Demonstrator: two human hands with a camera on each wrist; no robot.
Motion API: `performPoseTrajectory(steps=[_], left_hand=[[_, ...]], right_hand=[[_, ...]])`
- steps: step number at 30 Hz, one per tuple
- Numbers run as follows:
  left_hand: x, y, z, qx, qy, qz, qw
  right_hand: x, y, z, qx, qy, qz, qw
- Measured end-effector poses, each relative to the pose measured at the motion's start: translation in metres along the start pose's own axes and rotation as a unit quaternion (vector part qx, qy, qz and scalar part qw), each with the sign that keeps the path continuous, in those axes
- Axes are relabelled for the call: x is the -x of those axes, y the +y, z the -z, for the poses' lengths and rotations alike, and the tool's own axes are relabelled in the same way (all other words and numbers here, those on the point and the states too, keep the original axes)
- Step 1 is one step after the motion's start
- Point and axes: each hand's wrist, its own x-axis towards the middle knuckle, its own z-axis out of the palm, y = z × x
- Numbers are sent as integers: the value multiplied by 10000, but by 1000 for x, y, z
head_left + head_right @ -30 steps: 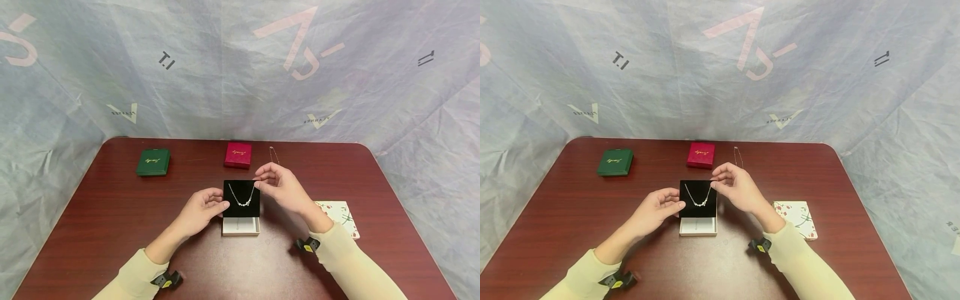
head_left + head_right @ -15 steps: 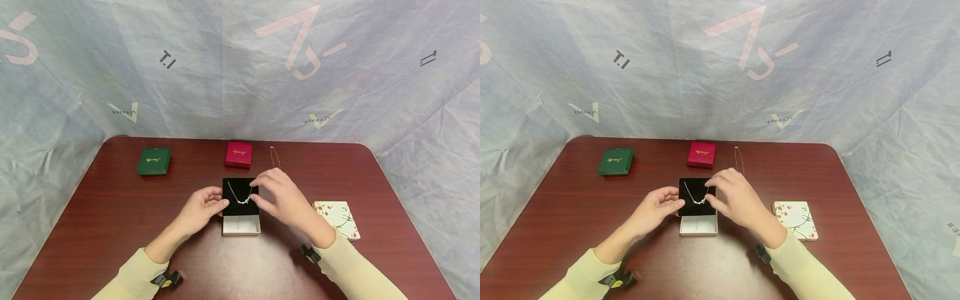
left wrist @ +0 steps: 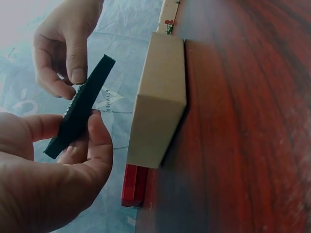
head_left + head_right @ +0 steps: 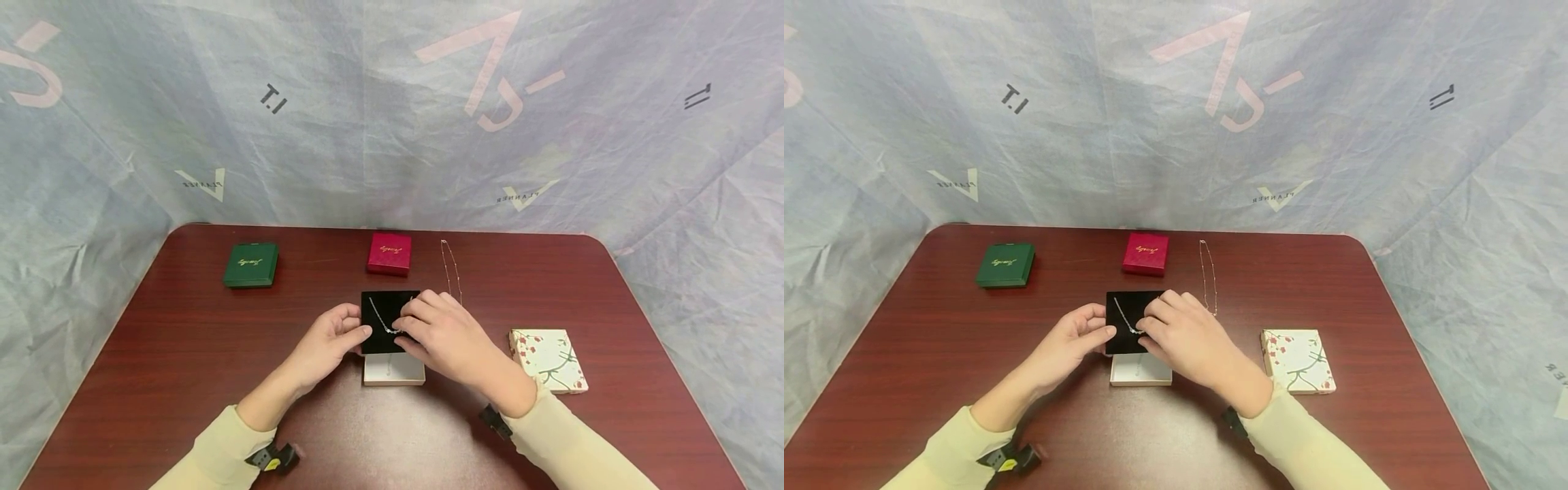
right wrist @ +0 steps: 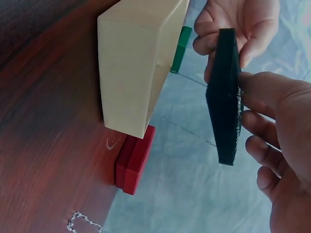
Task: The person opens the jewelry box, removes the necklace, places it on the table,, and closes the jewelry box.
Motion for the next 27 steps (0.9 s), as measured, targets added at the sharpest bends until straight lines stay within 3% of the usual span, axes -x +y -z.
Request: performPoseTrajectory(steps=[16,27], left_hand=[[1,-1,1,462,-370,-15,9982],[1,-1,-1,537,-334,29,9980]], right_hand=[[-2,-7,-5,425,215,69,9988],[-3,-12,-9,900,382,271,9948]])
